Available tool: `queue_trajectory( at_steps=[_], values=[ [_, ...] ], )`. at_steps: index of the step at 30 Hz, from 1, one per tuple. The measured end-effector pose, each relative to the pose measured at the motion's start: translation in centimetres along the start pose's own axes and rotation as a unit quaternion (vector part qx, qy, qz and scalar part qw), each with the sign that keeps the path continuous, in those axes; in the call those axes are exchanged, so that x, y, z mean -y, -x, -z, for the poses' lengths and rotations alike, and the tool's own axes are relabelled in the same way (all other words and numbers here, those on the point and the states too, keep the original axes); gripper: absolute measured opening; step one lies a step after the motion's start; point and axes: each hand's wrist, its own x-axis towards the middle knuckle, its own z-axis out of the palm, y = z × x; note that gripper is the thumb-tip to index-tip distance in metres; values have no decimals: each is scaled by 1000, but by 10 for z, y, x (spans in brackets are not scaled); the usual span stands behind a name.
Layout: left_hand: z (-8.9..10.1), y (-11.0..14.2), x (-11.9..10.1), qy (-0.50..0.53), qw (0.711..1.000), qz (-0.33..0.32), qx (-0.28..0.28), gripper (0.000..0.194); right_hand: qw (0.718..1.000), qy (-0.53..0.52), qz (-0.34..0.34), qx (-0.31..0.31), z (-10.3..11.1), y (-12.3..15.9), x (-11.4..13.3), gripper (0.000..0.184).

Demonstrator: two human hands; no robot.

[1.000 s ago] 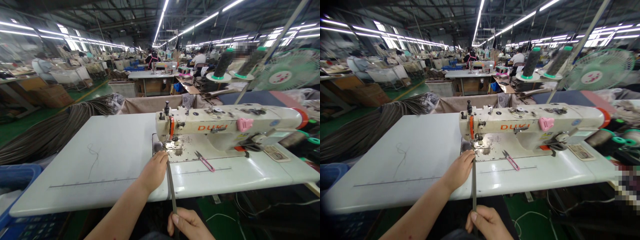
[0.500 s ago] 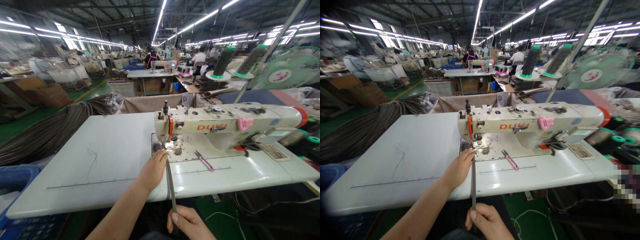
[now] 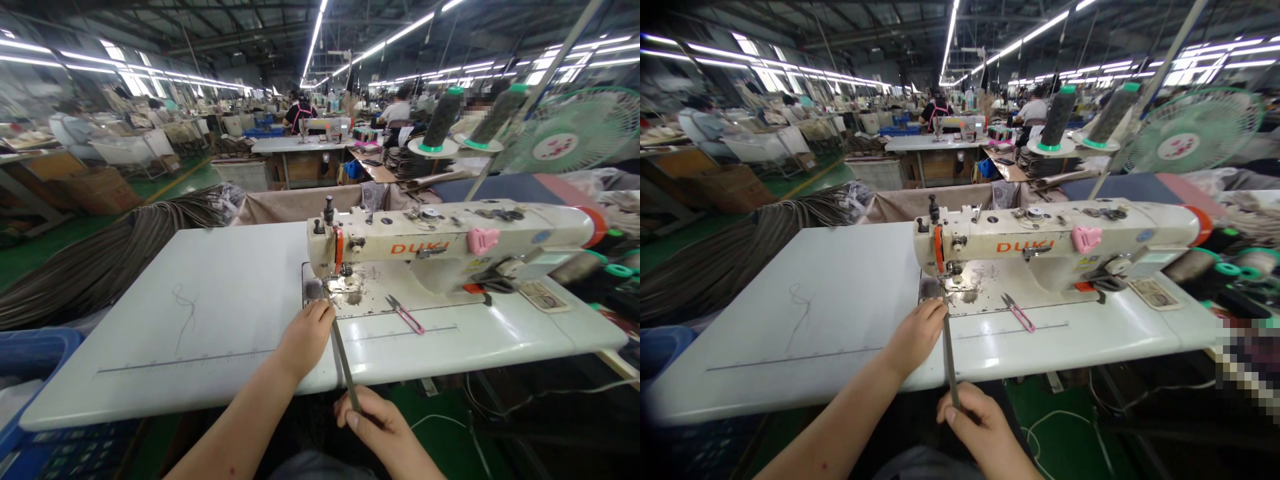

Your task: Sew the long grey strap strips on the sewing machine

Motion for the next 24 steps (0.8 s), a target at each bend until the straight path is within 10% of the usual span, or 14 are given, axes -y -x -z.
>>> queue_trajectory(
  at_steps=[24],
  values=[
    [4, 2, 0, -4, 1000, 1, 12, 23, 991, -101, -86, -21, -12, 16, 3, 48]
  ],
)
